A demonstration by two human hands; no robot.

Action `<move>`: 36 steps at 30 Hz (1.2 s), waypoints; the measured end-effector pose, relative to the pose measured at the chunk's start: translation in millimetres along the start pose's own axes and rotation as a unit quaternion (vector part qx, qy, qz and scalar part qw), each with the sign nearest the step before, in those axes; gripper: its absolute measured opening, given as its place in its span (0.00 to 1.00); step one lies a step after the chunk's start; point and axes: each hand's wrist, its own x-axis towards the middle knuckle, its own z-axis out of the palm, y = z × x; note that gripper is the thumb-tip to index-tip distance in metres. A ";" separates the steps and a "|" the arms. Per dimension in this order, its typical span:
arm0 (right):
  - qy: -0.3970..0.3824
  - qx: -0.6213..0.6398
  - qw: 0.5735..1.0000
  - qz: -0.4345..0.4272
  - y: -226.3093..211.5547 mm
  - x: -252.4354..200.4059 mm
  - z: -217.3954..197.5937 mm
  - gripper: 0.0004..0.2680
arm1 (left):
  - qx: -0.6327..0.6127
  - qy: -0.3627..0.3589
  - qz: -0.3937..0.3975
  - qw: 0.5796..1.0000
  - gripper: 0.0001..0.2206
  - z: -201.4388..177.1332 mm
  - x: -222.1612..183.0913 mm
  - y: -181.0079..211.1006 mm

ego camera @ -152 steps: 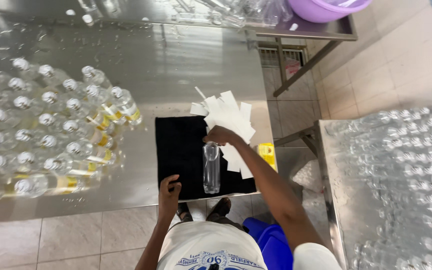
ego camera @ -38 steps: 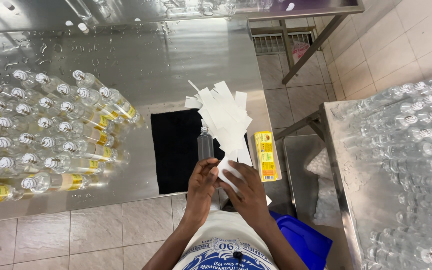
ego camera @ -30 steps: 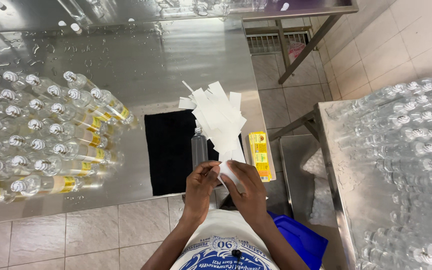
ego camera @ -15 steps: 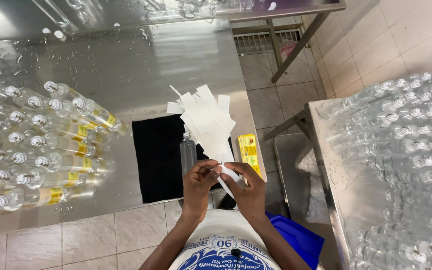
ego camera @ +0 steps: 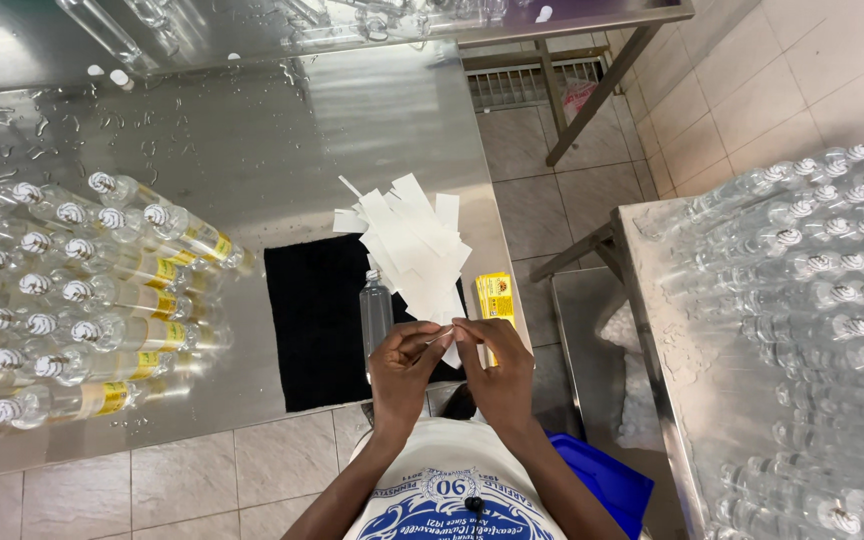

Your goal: The person repeatedly picks up a clear plastic bottle from a table, wraps a yellow label around it by hand, and places the labeled bottle onto a second table. This process is repeated for multiple bottles.

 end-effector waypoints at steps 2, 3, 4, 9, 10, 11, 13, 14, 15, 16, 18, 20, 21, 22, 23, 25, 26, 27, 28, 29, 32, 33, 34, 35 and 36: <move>0.042 0.033 0.998 0.027 2.7 2.4 4.0 0.06 | 0.055 -0.027 0.024 0.998 0.09 -5.2 3.6 -7.4; 0.041 0.033 0.998 0.025 2.3 2.8 4.5 0.06 | 0.054 -0.026 0.025 0.998 0.09 -4.8 3.6 -6.7; 0.048 0.009 0.999 0.005 2.0 3.1 5.1 0.06 | 0.072 -0.026 0.036 0.996 0.09 -4.5 3.5 -6.1; 0.045 0.000 0.999 -0.022 -7.9 4.7 7.0 0.07 | 0.073 -0.018 0.071 0.995 0.07 -6.3 5.0 -6.6; 0.041 0.019 0.999 -0.008 -8.9 4.5 7.8 0.06 | 0.080 -0.012 0.073 0.994 0.08 -7.1 4.7 -6.1; 0.037 0.038 0.999 0.005 -9.9 4.0 8.7 0.06 | 0.088 -0.005 0.075 0.993 0.09 -8.0 4.2 -5.7; 0.034 0.046 0.998 0.019 -7.8 2.7 9.4 0.05 | 0.099 -0.006 0.086 0.991 0.08 -7.3 1.8 -4.1; 0.030 0.054 0.998 0.032 -6.8 1.8 9.7 0.05 | 0.110 -0.007 0.098 0.989 0.08 -7.0 0.4 -3.3; 0.031 0.053 0.998 0.033 -6.8 0.8 10.0 0.05 | 0.110 -0.008 0.097 0.989 0.08 -7.2 -0.1 -2.2; 0.032 0.061 0.997 0.047 -7.0 -0.1 10.2 0.05 | 0.124 -0.010 0.108 0.986 0.07 -7.4 -0.7 -1.1; 0.034 0.069 0.995 0.060 -7.2 0.7 10.8 0.04 | 0.138 -0.013 0.120 0.983 0.07 -7.7 -0.4 3.2; 0.042 0.052 0.995 0.068 -8.6 0.3 11.4 0.02 | 0.157 -0.030 0.135 0.978 0.05 -9.8 -2.0 8.6; 0.042 0.051 0.995 0.069 -9.7 0.5 11.8 0.02 | 0.157 -0.031 0.134 0.978 0.05 -9.8 -2.5 8.6; 0.043 0.044 0.996 0.067 -10.8 0.8 12.2 0.02 | 0.171 -0.029 0.143 0.974 0.06 -9.8 -3.0 8.6; 0.043 0.036 0.996 0.065 -11.9 0.7 12.7 0.02 | 0.185 -0.027 0.151 0.971 0.06 -9.9 -3.6 8.6; 0.051 0.016 0.996 0.067 -2.3 -4.4 15.5 0.02 | 0.172 -0.031 0.149 0.973 0.06 -11.1 -2.4 8.6; 0.059 -0.003 0.996 0.067 2.4 -6.6 16.8 0.02 | 0.158 -0.035 0.147 0.976 0.07 -11.6 -1.6 8.9; 0.058 -0.003 0.996 0.066 7.3 -10.5 16.5 0.02 | 0.158 -0.034 0.148 0.976 0.07 -15.6 5.1 -1.0; 0.054 0.034 0.993 0.101 12.0 -14.4 16.3 0.01 | 0.094 -0.008 0.115 0.989 0.07 -19.7 11.8 -10.8; 0.049 0.071 0.987 0.136 16.9 -18.0 16.1 0.01 | 0.029 0.018 0.081 0.996 0.08 -23.8 18.7 -20.4; -0.021 0.184 0.951 0.248 17.0 -36.1 12.3 0.03 | -0.025 0.024 0.069 0.997 0.10 -35.3 26.2 -7.1; -0.025 0.185 0.951 0.246 18.0 -37.5 7.0 0.03 | -0.025 0.027 0.071 0.997 0.10 -36.4 26.8 -3.8; -0.111 0.165 0.937 0.288 19.2 -38.8 1.7 0.03 | -0.048 0.034 0.045 0.997 0.13 -37.4 27.5 -0.6; -0.195 0.141 0.914 0.327 20.5 -40.4 -4.7 0.04 | -0.071 0.040 0.018 0.997 0.15 -37.6 28.0 2.2; -0.197 0.141 0.914 0.326 22.8 -38.4 -9.9 0.04 | -0.072 0.042 0.019 0.996 0.15 -40.6 29.0 0.6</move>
